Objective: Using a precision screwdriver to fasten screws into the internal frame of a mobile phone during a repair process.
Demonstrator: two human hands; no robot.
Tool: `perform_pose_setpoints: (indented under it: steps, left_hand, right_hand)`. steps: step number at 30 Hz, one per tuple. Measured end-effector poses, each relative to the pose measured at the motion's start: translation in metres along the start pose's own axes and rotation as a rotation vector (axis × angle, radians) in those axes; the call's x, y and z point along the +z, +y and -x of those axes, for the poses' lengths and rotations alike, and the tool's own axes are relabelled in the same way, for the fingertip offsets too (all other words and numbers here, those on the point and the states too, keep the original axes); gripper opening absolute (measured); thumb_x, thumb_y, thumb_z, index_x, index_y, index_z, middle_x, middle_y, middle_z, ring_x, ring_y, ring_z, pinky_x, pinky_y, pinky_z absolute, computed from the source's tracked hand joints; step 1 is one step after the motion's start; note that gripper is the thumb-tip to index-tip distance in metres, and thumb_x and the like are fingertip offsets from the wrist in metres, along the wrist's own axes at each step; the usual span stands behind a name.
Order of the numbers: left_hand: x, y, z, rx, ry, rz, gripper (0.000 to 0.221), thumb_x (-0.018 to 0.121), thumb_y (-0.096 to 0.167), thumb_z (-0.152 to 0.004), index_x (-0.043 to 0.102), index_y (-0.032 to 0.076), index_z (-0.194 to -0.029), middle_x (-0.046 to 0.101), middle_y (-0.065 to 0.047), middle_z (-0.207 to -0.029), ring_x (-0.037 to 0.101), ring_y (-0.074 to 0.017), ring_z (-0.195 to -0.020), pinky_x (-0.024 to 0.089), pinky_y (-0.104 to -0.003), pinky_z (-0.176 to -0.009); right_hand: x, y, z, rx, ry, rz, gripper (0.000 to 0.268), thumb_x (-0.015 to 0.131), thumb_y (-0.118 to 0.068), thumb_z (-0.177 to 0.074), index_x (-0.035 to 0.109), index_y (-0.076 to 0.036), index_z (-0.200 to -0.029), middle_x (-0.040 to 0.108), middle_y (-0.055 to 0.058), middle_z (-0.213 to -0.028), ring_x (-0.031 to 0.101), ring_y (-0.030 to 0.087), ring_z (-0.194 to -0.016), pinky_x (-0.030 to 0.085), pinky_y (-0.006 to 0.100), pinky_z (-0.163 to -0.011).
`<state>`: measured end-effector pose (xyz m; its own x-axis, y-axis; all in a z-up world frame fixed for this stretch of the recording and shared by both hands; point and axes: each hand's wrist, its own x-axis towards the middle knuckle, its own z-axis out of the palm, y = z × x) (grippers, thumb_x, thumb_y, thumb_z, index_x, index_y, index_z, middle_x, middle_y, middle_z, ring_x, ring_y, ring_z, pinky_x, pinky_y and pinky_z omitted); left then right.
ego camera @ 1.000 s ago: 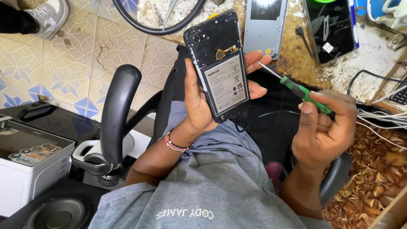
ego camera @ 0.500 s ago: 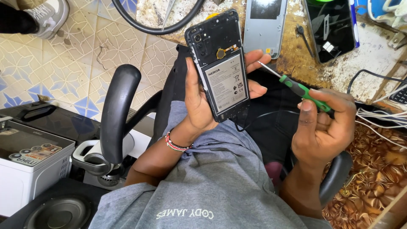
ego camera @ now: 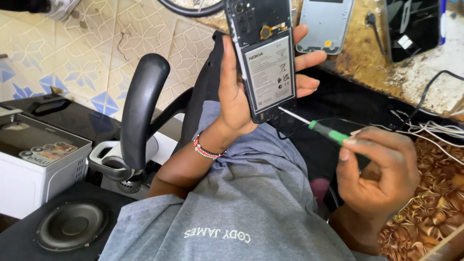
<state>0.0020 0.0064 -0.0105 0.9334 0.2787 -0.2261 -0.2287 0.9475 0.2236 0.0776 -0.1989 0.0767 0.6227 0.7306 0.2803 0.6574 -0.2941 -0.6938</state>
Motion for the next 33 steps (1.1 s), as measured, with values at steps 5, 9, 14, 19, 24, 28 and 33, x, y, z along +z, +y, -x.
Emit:
perform_pose_setpoints:
  steps: [5,9,14,19,24,28,33]
  left_hand:
    - [-0.007,-0.001,0.0,-0.027,-0.036,0.067,0.115,0.031,0.085,-0.087,0.024,0.004,-0.169,0.048,-0.036,-0.154,0.072,-0.0367,-0.113,0.056,-0.045,-0.107]
    - [-0.004,0.0,0.0,-0.01,-0.022,0.037,0.115,0.034,0.083,-0.087,0.024,0.002,-0.168,0.049,-0.037,-0.152,0.072,-0.036,-0.11,0.058,-0.045,-0.106]
    - [0.003,0.001,0.001,0.002,0.019,-0.038,0.113,0.033,0.082,-0.086,0.027,0.002,-0.166,0.051,-0.036,-0.151,0.073,-0.0336,-0.108,0.058,-0.042,-0.103]
    - [0.007,-0.002,0.004,0.037,0.074,-0.265,0.113,0.029,0.082,-0.083,0.033,0.002,-0.163,0.059,-0.03,-0.146,0.074,-0.0237,-0.106,0.059,-0.035,-0.1]
    - [0.0,-0.012,0.005,0.081,0.051,-0.354,0.106,0.028,0.083,-0.089,0.046,0.002,-0.156,0.072,-0.019,-0.126,0.074,-0.021,-0.101,0.057,-0.039,-0.101]
    - [-0.01,-0.019,0.002,0.131,0.012,-0.357,0.104,0.028,0.081,-0.092,0.049,-0.001,-0.152,0.071,-0.02,-0.125,0.073,-0.022,-0.099,0.057,-0.038,-0.099]
    - [-0.029,-0.024,-0.012,0.154,0.078,-0.255,0.101,0.031,0.079,-0.094,0.054,-0.006,-0.145,0.071,-0.022,-0.118,0.073,-0.0266,-0.094,0.059,-0.034,-0.089]
  right_hand:
    - [0.0,0.001,0.004,-0.046,-0.061,-0.005,0.008,0.065,0.002,-0.106,0.063,0.009,-0.103,0.06,0.028,-0.102,0.063,0.037,-0.094,0.056,0.046,-0.089]
    - [0.0,-0.002,0.003,-0.026,-0.07,-0.002,0.006,0.066,0.005,-0.105,0.063,0.009,-0.104,0.06,0.027,-0.103,0.063,0.038,-0.098,0.058,0.048,-0.093]
    - [0.0,-0.004,-0.001,-0.045,-0.094,0.017,0.005,0.066,0.004,-0.105,0.065,0.009,-0.103,0.061,0.028,-0.104,0.064,0.038,-0.096,0.058,0.048,-0.092]
    - [-0.006,-0.007,-0.005,-0.065,-0.182,0.046,0.011,0.065,0.001,-0.106,0.067,0.011,-0.108,0.065,0.026,-0.102,0.064,0.037,-0.091,0.056,0.045,-0.089]
    - [-0.009,0.009,0.002,-0.12,-0.265,0.273,0.037,0.052,-0.021,-0.11,0.079,0.003,-0.102,0.073,0.014,-0.083,0.063,0.027,-0.065,0.042,0.04,-0.058]
    - [-0.006,0.019,0.021,-0.093,-0.309,0.117,0.019,0.071,-0.006,-0.099,0.062,0.003,-0.112,0.074,0.014,-0.103,0.072,0.03,-0.092,0.054,0.04,-0.086]
    - [0.02,0.033,0.037,0.16,-0.205,0.15,0.036,0.066,-0.029,-0.092,0.071,-0.015,-0.125,0.078,0.0,-0.12,0.074,0.017,-0.108,0.052,0.032,-0.096]
